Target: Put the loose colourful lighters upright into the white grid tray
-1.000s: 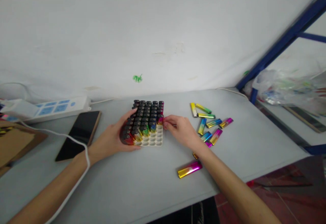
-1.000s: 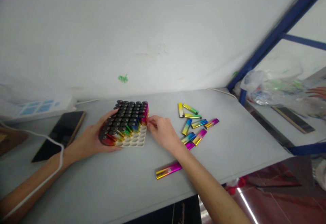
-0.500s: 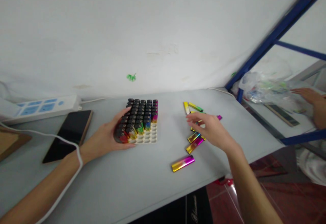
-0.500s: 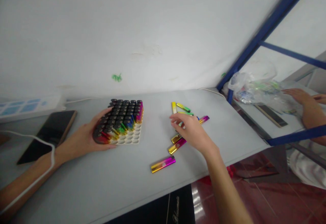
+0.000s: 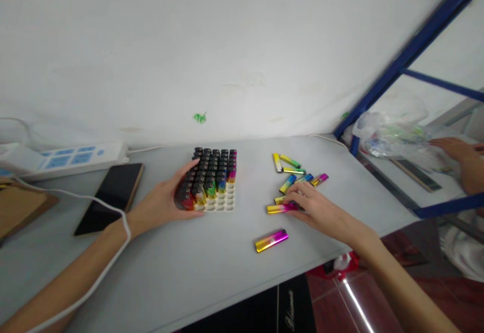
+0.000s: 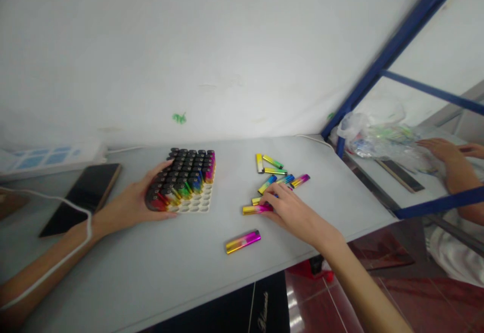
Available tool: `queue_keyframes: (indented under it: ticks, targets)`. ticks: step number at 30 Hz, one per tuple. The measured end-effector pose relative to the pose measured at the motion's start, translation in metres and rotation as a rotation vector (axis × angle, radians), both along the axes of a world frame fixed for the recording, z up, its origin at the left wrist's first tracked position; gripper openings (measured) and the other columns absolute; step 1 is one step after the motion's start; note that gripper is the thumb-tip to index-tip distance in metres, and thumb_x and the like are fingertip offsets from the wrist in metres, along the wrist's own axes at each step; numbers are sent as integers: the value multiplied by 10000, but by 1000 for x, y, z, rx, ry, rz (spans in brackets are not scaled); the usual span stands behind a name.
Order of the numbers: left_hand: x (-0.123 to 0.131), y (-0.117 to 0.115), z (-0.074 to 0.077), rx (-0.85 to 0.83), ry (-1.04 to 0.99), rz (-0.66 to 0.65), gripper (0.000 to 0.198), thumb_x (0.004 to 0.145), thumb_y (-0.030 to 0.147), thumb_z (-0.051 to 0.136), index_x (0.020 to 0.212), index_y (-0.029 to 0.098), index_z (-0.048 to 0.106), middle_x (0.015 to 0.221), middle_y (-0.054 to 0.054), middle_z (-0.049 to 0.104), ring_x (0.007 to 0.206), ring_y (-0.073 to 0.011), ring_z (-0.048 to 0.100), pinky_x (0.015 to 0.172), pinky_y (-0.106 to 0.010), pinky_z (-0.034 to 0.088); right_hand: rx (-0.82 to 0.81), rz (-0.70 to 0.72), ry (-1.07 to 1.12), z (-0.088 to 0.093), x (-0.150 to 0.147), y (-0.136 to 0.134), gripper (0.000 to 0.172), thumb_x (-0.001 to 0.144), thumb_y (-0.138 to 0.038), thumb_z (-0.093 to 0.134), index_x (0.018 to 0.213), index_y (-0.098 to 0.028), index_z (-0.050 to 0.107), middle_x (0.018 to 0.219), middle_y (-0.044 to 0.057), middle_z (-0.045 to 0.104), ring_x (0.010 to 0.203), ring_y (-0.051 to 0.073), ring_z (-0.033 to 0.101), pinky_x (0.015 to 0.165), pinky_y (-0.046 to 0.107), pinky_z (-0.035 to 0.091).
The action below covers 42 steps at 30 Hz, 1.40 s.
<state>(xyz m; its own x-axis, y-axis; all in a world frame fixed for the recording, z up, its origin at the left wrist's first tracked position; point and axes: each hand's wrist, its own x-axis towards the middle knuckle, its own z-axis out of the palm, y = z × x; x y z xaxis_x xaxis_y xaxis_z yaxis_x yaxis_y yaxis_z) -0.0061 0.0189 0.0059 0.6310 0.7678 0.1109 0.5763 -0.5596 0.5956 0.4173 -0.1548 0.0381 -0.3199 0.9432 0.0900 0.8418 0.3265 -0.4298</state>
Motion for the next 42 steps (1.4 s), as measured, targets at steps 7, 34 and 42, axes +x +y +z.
queue_keyframes:
  ticks: [7,34,42]
  targets:
    - [1,0,1,-26,-28,-24,1317,780,639,931,1828,235,244,1715,-197,628,1474,-458,706,1221,-549,610,-116,-127,562,8,-27,26,331,1086,-549,750,1217,-246,739,955,38,764,801,205,699,725,329,573]
    - [-5,2,-9,12,-91,-45,1333,747,592,994,1837,311,279,1802,-178,524,1523,-488,656,1262,-616,574,-124,-400,970,-32,-131,98,553,956,-663,626,622,-278,411,583,-64,345,586,129,316,564,307,233]
    - [-4,1,-6,-14,-67,-19,1345,741,677,974,1832,321,272,1807,-166,523,1518,-488,661,1277,-624,559,-129,-350,962,-32,-128,94,502,1023,-720,633,840,-262,538,653,-70,442,651,152,402,594,292,310]
